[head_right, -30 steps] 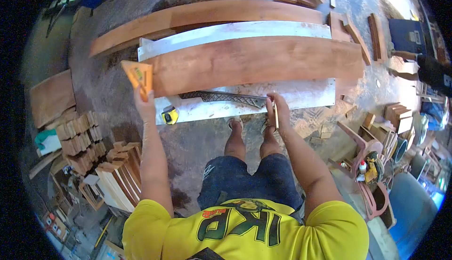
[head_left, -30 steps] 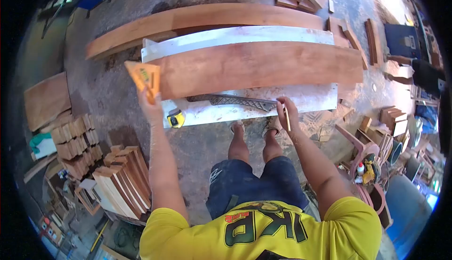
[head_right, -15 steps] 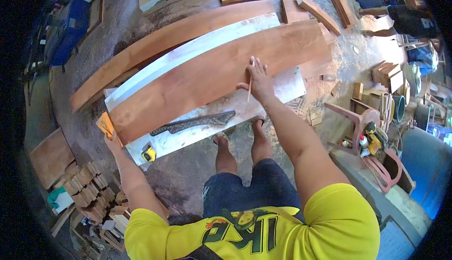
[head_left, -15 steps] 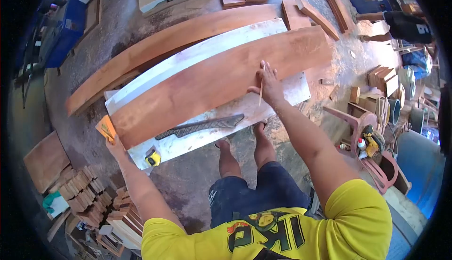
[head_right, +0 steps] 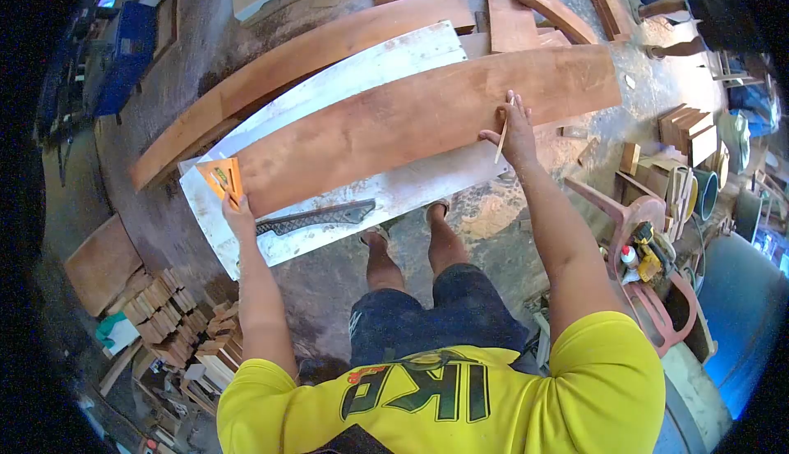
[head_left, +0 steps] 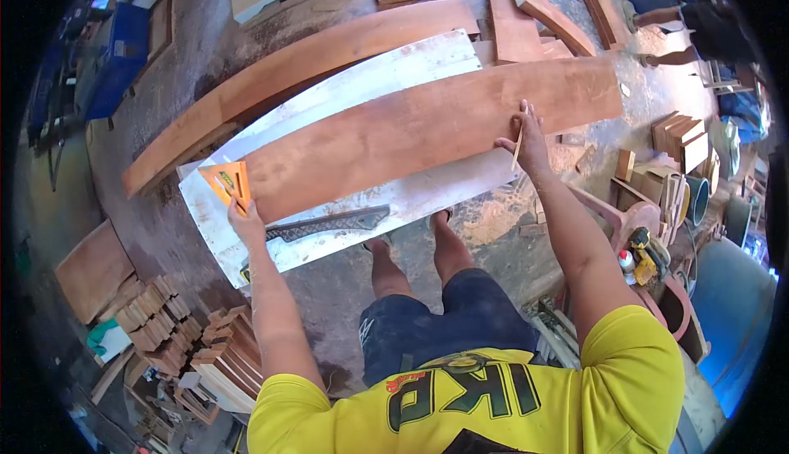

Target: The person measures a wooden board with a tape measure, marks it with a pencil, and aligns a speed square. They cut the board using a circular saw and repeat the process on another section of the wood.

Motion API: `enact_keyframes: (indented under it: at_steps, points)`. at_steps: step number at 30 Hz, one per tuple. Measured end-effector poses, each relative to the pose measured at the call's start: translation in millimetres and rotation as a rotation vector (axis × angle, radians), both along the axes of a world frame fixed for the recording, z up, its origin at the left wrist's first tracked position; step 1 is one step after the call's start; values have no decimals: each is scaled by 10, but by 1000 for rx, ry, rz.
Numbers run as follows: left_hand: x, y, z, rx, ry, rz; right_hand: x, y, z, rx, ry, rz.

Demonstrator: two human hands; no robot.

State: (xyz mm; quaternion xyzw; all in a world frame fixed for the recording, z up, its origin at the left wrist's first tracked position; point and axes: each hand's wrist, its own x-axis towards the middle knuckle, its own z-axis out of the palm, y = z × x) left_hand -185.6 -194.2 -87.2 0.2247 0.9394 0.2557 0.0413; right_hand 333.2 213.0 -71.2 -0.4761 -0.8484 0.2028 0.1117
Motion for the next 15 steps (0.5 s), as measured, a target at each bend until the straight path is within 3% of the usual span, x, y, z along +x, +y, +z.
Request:
enact_keyframes:
  at_steps: [3,4,6,8,9,12,15]
  points:
    - [179,158,50,-24,21,-5,-45,5,34,-13,-14,-50]
    - [210,165,83,-39,-14,-5,-161,-67,-88,-364,362,-155]
    - [224,171,162,-41,-85,-14,-516,-270,-201,-766,741,-179]
    - [97,63,159,8,-151,-8,-944,-561,9,-476,456,170]
    - [43,3,163,65,-221,-1,-1134,-671,222,-124,168,428]
    - [-38,-116,256,33,-65,49,-1536,-1011,247,-81,89,574]
    - [-192,-349,392,-45,25,44,-1730,-1142,373,-154,207,569]
